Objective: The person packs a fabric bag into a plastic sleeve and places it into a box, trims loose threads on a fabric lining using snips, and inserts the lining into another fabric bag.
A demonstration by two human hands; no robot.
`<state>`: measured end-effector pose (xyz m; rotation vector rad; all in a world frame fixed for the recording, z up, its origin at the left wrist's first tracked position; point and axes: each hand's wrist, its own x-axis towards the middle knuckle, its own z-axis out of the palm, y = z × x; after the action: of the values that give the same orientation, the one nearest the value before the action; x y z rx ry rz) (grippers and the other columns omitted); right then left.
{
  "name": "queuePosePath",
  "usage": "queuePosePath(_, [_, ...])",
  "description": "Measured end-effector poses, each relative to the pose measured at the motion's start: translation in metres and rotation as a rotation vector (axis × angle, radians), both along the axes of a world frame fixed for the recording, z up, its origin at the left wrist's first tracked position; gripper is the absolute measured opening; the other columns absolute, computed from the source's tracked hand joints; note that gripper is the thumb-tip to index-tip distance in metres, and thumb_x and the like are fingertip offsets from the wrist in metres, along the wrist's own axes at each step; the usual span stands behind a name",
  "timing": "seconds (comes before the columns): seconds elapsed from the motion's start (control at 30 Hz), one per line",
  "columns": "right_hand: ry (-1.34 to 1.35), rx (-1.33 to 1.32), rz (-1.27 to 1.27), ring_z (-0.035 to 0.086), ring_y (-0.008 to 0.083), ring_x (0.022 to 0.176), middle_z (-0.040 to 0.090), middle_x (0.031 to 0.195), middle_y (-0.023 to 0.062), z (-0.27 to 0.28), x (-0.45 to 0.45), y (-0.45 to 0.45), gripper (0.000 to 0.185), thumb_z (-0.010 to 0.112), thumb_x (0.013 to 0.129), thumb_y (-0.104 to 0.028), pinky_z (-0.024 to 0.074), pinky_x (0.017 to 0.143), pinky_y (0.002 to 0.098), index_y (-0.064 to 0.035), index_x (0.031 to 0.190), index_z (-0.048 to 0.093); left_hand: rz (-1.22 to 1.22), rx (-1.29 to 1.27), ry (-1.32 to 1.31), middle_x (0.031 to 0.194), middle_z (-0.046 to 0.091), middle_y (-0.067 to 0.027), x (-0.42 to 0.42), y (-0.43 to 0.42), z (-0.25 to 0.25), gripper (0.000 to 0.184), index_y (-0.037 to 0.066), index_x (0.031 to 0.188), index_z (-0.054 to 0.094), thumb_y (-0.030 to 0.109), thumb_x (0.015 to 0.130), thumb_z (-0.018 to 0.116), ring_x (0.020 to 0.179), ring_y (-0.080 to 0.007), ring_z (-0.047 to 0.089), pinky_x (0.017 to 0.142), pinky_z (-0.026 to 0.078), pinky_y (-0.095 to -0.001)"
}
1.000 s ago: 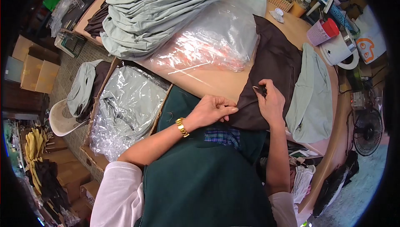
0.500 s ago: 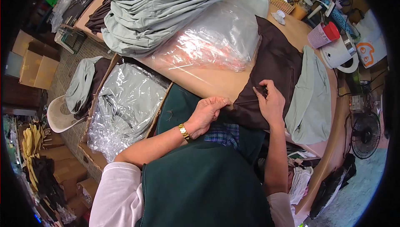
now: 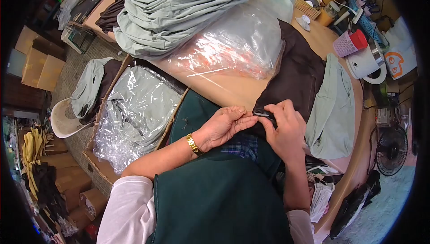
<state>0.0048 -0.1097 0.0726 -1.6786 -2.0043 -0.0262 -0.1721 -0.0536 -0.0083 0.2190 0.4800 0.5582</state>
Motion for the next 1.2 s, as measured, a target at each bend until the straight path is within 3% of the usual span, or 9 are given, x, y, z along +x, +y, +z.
queuePosePath(0.47, [-0.085,-0.061,0.024,0.058,0.0252,0.064,0.049,0.079,0.0075,-0.001,-0.008,0.003,0.023,0.075,0.071,-0.013,0.0449,0.058,0.0363,-0.0086,0.08,0.054,-0.05,0.208,0.162,0.104,0.065,-0.0104,-0.005,-0.006,0.018,0.023,-0.003,0.104,0.06,0.017,0.1,0.05,0.101,-0.0184,0.064,0.092,0.053,-0.0303])
queuePosePath(0.67, [0.04,-0.1,-0.329,0.061,0.037,0.091,0.057,0.102,0.0138,-0.03,0.06,0.018,0.062,0.08,0.073,-0.033,0.0513,0.072,0.0436,-0.0089,0.122,0.051,0.125,0.645,0.61,0.092,0.068,-0.0056,-0.052,0.004,-0.035,0.016,0.005,0.076,0.053,0.007,0.091,0.058,0.087,-0.0064,0.056,0.079,0.044,-0.0236])
queuePosePath(0.73, [0.054,-0.074,-0.375,0.062,0.0376,0.095,0.061,0.11,0.016,-0.057,0.079,0.018,0.053,0.076,0.079,-0.032,0.0508,0.076,0.044,-0.0088,0.121,0.053,0.237,0.693,0.682,0.091,0.067,-0.0053,-0.063,0.004,-0.032,0.018,0.005,0.075,0.05,0.004,0.089,0.061,0.083,-0.0053,0.056,0.076,0.045,-0.0233])
queuePosePath(0.8, [0.049,-0.063,-0.383,0.062,0.0377,0.097,0.062,0.112,0.0172,-0.063,0.087,0.019,0.049,0.074,0.081,-0.031,0.0506,0.077,0.0439,-0.0088,0.12,0.054,-0.238,0.567,0.939,0.095,0.064,-0.0042,-0.081,0.006,-0.024,0.011,0.005,0.087,0.055,0.002,0.087,0.065,0.082,-0.0051,0.057,0.071,0.047,-0.0224])
queuePosePath(0.83, [0.056,-0.107,-0.423,0.063,0.0376,0.096,0.064,0.109,0.0179,-0.06,0.088,0.02,0.046,0.073,0.082,-0.03,0.0505,0.077,0.0435,-0.0086,0.119,0.055,-0.232,0.565,0.949,0.095,0.064,-0.0042,-0.08,0.002,-0.026,0.011,0.005,0.087,0.055,0.002,0.087,0.065,0.082,-0.0051,0.057,0.071,0.047,-0.0224])
queuePosePath(0.9, [0.069,-0.148,-0.455,0.063,0.0375,0.095,0.065,0.106,0.0186,-0.06,0.092,0.021,0.043,0.072,0.083,-0.029,0.0504,0.076,0.0431,-0.0084,0.117,0.056,0.207,0.972,0.888,0.081,0.063,-0.0014,-0.071,-0.008,-0.032,0.013,0.003,0.094,0.06,0.006,0.086,0.069,0.073,-0.0065,0.058,0.062,0.047,-0.0227])
queuePosePath(1.03, [0.101,-0.112,-0.46,0.064,0.0381,0.088,0.067,0.102,0.0188,-0.06,0.093,0.024,0.039,0.072,0.084,-0.028,0.05,0.074,0.0437,-0.0076,0.114,0.058,0.275,1.636,0.988,0.07,0.063,-0.0088,-0.065,0.004,-0.032,0.015,0.005,0.08,0.065,0.016,0.081,0.074,0.06,-0.0231,0.058,0.062,0.048,-0.0337])
queuePosePath(1.17, [0.054,-0.081,-0.461,0.064,0.0392,0.088,0.067,0.104,0.0183,-0.064,0.094,0.022,0.039,0.07,0.085,-0.027,0.0497,0.075,0.0446,-0.0076,0.116,0.056,0.369,1.738,0.981,0.064,0.062,-0.0083,-0.049,0.008,-0.016,0.021,0.004,0.07,0.064,0.018,0.083,0.073,0.059,-0.0226,0.057,0.062,0.047,-0.0352])
queuePosePath(1.2, [0.039,-0.05,-0.447,0.064,0.0394,0.09,0.067,0.104,0.0183,-0.066,0.095,0.022,0.04,0.07,0.085,-0.027,0.0494,0.076,0.0451,-0.0077,0.117,0.056,0.144,1.643,0.997,0.067,0.064,-0.0083,-0.052,0.007,-0.017,0.021,0.004,0.072,0.063,0.02,0.084,0.072,0.06,-0.022,0.059,0.061,0.047,-0.0344])
